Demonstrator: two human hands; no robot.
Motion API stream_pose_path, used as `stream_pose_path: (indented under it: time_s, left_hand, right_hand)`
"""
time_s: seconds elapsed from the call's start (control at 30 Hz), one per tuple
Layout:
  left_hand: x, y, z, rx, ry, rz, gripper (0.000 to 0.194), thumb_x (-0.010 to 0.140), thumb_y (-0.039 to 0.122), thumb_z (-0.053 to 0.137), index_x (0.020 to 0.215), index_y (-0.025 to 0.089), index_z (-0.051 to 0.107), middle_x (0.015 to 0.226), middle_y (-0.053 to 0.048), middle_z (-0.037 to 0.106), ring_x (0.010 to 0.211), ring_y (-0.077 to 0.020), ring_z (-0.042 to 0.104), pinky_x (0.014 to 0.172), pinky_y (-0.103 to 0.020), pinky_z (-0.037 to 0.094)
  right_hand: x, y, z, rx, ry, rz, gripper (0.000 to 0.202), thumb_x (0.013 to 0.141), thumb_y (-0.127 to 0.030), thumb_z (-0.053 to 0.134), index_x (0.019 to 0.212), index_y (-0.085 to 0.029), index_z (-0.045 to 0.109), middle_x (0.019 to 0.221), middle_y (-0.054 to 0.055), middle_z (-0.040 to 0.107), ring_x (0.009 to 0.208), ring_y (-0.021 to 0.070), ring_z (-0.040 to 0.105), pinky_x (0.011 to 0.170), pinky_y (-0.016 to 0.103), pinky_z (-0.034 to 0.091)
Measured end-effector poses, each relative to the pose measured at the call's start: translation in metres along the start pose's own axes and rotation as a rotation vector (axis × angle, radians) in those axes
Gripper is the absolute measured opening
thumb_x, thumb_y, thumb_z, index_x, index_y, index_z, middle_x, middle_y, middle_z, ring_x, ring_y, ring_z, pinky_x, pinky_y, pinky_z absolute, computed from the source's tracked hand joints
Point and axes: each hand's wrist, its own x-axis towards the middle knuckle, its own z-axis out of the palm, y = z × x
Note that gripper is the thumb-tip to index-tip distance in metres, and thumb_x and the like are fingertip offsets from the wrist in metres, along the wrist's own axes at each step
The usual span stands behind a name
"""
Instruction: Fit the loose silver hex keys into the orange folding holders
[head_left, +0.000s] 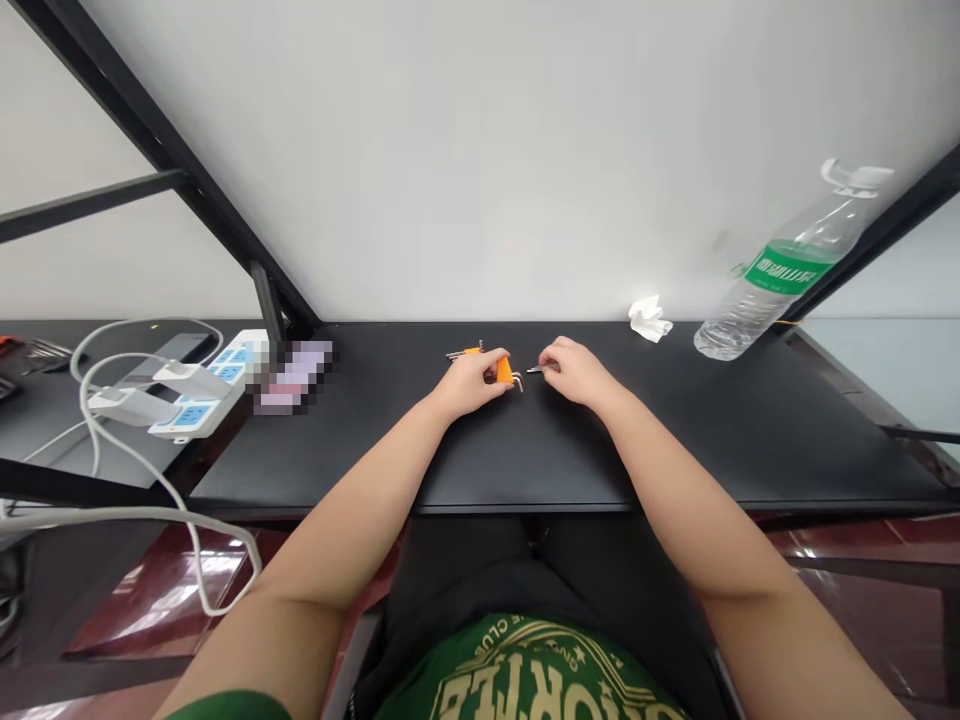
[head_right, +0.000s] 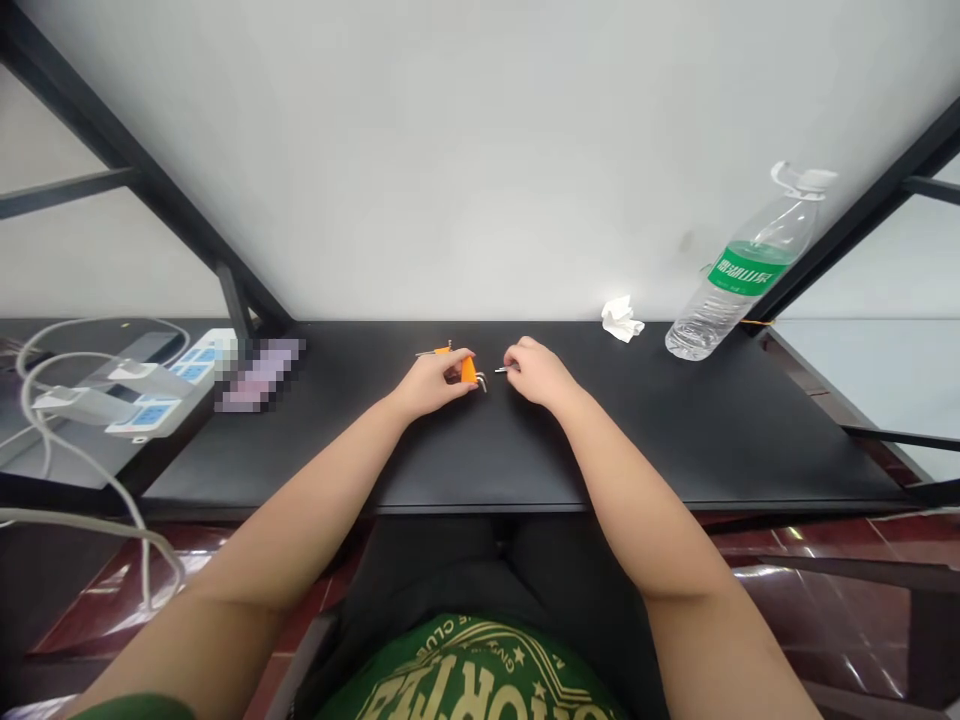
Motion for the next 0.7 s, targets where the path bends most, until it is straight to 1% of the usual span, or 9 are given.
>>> stream_pose_path:
  time_s: [0.1,0.2,0.37,0.47,0.53,0.6,0.67,0.7]
  left_hand:
    - [0.000,-0.002,-0.002,0.036,-0.006,-0.029,0.044,0.082,0.041,0.071,0.123,0.024,0.067,0.079,0.002,0.067,0.073,-0.0173,0.062,0.077,-0.030,0.051]
    - [-0.001,-0.002,-0.003,0.065,-0.015,-0.040,0.044,0.082,0.042,0.071,0.123,0.025,0.067,0.076,0.003,0.066,0.072,-0.0179,0.061,0.075,-0.030,0.050]
    - [-0.001,-0.002,-0.004,0.060,-0.019,-0.039,0.045,0.082,0.041,0.071,0.124,0.024,0.068,0.077,0.003,0.065,0.073,-0.0179,0.061,0.077,-0.031,0.049]
    - [0.000,-0.004,-0.004,0.062,-0.016,-0.034,0.044,0.082,0.040,0.071,0.124,0.024,0.068,0.077,0.003,0.065,0.073,-0.0176,0.062,0.078,-0.031,0.050]
    - [0.000,-0.006,-0.004,0.060,-0.023,-0.027,0.044,0.082,0.040,0.071,0.123,0.024,0.068,0.077,0.003,0.065,0.073,-0.0174,0.061,0.077,-0.031,0.050]
    - [0.000,-0.007,-0.003,0.047,-0.037,-0.019,0.044,0.083,0.039,0.070,0.124,0.025,0.067,0.076,0.003,0.064,0.073,-0.0174,0.061,0.076,-0.031,0.049]
    - [0.000,-0.008,-0.002,0.036,-0.047,-0.009,0.045,0.083,0.039,0.070,0.125,0.025,0.067,0.077,0.003,0.064,0.072,-0.0173,0.061,0.075,-0.030,0.049]
    - [0.000,-0.008,-0.002,0.036,-0.049,-0.006,0.045,0.082,0.038,0.070,0.125,0.025,0.067,0.077,0.003,0.064,0.072,-0.0172,0.061,0.074,-0.030,0.049]
  right_hand:
    - [-0.001,0.010,-0.007,-0.167,-0.086,0.069,0.017,0.094,-0.015,0.060,0.096,-0.020,0.075,0.112,0.010,0.064,0.094,0.0217,0.063,0.086,0.033,0.048]
    - [-0.002,0.010,-0.007,-0.245,-0.145,0.078,0.019,0.096,-0.016,0.058,0.097,-0.020,0.076,0.114,0.011,0.064,0.094,0.0222,0.064,0.085,0.033,0.048]
    - [-0.001,0.004,-0.005,-0.266,-0.123,0.074,0.018,0.096,-0.014,0.058,0.102,-0.020,0.074,0.113,0.011,0.065,0.096,0.0227,0.065,0.085,0.033,0.048]
    - [-0.001,0.000,-0.006,-0.298,-0.147,0.095,0.016,0.097,-0.015,0.058,0.096,-0.018,0.074,0.112,0.013,0.066,0.093,0.0231,0.065,0.081,0.033,0.047]
    - [-0.002,-0.004,-0.007,-0.310,-0.186,0.122,0.013,0.095,-0.016,0.060,0.088,-0.018,0.071,0.107,0.013,0.067,0.089,0.0229,0.065,0.077,0.032,0.046]
    - [-0.004,-0.009,-0.009,-0.304,-0.231,0.142,0.008,0.089,-0.015,0.065,0.083,-0.018,0.069,0.103,0.012,0.068,0.085,0.0223,0.064,0.071,0.031,0.044]
    - [-0.006,-0.014,-0.009,-0.255,-0.232,0.140,0.006,0.084,-0.013,0.067,0.082,-0.019,0.067,0.098,0.010,0.069,0.081,0.0208,0.062,0.068,0.030,0.042]
    - [-0.006,-0.016,-0.009,-0.204,-0.215,0.123,0.007,0.083,-0.013,0.067,0.083,-0.020,0.067,0.095,0.008,0.069,0.079,0.0196,0.062,0.067,0.029,0.041]
